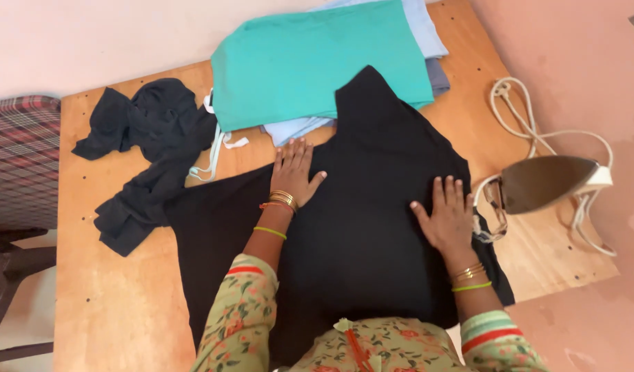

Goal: The person irons a teal garment on a wooden table, then switches to a black garment, smoothing and ironing it with a handheld iron. The person folds the teal garment and places it on a stack of other folded clothes.

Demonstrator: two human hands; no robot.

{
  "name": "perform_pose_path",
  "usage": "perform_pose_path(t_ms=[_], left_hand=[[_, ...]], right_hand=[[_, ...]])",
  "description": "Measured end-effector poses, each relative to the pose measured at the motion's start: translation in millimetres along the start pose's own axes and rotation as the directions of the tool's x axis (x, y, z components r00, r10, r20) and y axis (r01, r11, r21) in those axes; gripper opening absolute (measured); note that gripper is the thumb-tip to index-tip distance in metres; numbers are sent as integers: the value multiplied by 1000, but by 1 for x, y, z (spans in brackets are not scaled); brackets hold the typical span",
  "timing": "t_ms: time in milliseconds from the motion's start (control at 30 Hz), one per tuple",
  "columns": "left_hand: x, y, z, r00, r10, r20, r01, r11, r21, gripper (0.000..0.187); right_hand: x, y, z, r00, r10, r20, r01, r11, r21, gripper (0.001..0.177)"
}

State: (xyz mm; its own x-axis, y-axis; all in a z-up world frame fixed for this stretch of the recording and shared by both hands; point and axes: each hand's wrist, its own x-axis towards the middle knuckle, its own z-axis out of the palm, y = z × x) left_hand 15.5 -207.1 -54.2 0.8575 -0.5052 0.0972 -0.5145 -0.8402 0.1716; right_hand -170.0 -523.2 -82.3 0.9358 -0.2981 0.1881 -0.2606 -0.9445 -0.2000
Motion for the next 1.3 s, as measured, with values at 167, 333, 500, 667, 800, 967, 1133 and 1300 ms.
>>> perform_pose_path(t_ms=[167, 333, 500, 667, 800, 967, 1133, 1300], left_hand=[[-67, 77, -30, 996, 92, 12, -90, 989, -116, 76], [-141, 148, -18, 964, 147, 221, -109, 979, -174, 80], [-168, 158, 9, 960, 101, 260, -83, 993, -79, 80], [-171, 155, 14, 973, 98, 210, -93, 995, -36, 79], [-170, 155, 15, 971, 96, 218, -96, 995, -11, 79], [-171, 156, 14, 970, 88, 226, -97, 995, 29, 79], [-172, 158, 12, 976, 86, 199, -93, 995, 28, 79], [-170, 158, 15, 979, 84, 185, -93, 995, 44, 79]], right_hand=[[9, 40, -5, 994, 53, 92, -45, 995, -85, 85], [39, 46, -8, 993, 60, 106, -71, 991, 112, 88], [59, 54, 17, 997, -10, 78, 7, 999, 32, 88], [69, 50, 20, 994, 100, 50, -104, 990, 97, 85], [47, 36, -26, 992, -89, -93, 119, 912, 393, 72], [-13, 82, -78, 836, 8, -549, 281, 853, 441, 34], [4, 182, -97, 872, 335, -356, 95, 598, 796, 59], [35, 233, -78, 973, 231, 9, -67, 246, 967, 51]])
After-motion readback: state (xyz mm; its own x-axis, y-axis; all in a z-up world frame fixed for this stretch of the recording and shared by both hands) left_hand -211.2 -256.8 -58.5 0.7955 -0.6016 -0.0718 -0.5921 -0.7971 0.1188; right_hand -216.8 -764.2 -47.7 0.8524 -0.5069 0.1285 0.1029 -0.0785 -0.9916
